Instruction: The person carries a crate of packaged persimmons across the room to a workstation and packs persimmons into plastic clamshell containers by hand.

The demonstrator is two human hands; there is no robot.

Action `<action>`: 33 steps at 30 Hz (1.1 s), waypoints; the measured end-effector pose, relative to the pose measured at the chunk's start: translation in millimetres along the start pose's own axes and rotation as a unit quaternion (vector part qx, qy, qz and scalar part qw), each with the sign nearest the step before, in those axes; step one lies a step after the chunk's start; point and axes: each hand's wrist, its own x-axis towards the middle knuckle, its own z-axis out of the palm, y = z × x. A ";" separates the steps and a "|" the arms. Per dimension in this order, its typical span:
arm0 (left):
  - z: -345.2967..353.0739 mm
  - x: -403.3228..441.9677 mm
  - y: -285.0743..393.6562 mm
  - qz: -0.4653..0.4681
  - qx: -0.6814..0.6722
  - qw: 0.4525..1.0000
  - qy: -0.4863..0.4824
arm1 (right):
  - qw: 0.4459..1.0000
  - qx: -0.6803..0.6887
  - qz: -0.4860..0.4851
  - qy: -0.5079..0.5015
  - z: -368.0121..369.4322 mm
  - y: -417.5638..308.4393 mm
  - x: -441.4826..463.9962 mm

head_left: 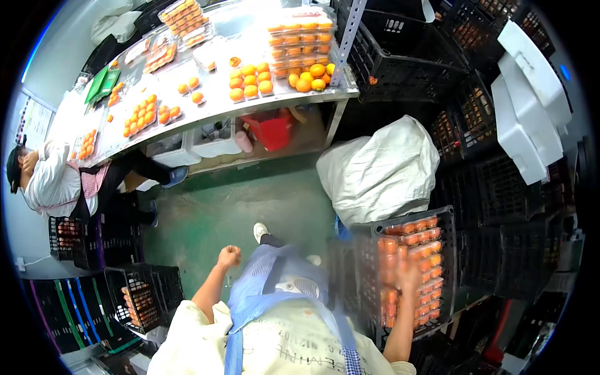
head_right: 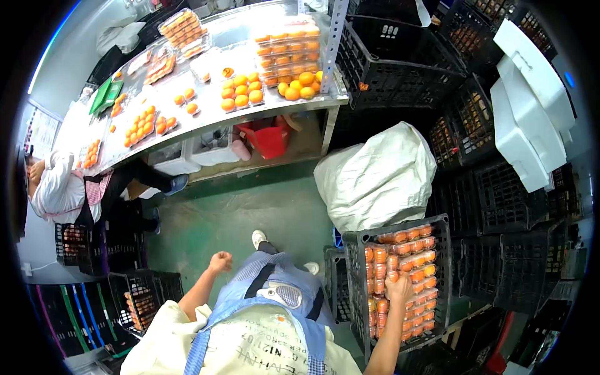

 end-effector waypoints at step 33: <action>-236.2 82.7 137.9 0.143 -0.190 0.963 0.125 | 0.841 0.274 -0.466 0.020 27.3 -511.8 -55.7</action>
